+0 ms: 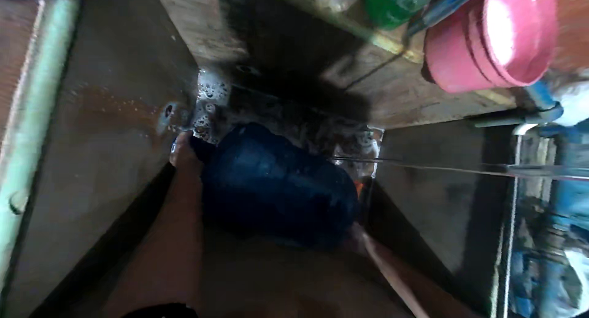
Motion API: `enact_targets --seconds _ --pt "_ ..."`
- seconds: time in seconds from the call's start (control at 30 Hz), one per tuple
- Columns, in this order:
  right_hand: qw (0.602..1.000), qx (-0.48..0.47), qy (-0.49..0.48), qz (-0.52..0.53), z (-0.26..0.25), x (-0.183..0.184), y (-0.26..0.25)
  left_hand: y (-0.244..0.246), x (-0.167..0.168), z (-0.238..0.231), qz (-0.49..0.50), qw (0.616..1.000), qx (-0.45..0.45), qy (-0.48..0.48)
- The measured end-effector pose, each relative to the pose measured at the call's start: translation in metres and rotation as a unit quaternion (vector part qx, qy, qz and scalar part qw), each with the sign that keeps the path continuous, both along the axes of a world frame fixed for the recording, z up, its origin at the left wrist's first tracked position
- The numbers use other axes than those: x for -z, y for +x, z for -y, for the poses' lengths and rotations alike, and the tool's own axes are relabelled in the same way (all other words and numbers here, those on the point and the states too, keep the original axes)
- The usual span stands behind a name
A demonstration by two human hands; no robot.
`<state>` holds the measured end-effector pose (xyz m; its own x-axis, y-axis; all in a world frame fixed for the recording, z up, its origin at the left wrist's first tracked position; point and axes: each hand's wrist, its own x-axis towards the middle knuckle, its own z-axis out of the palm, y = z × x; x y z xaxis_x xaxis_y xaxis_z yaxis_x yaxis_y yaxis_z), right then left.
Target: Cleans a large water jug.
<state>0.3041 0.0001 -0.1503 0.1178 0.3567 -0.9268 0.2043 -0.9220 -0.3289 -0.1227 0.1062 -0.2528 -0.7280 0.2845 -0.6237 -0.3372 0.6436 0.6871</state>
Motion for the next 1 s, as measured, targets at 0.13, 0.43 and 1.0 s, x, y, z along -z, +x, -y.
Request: enact_targets --seconds 0.13,0.43,1.0 --pt "0.998 0.043 0.022 0.027 -0.037 -0.079 0.036 0.005 -0.071 -0.018 0.012 0.996 0.088 0.019" --pt "0.868 -0.072 0.418 0.256 -0.201 -0.295 0.005 0.072 -0.203 -0.031 -0.026 0.933 0.173 0.315" --pt "0.884 -0.226 0.403 0.068 -0.087 -0.289 -0.027 0.25 -0.317 -0.006 -0.265 0.627 0.719 0.137"
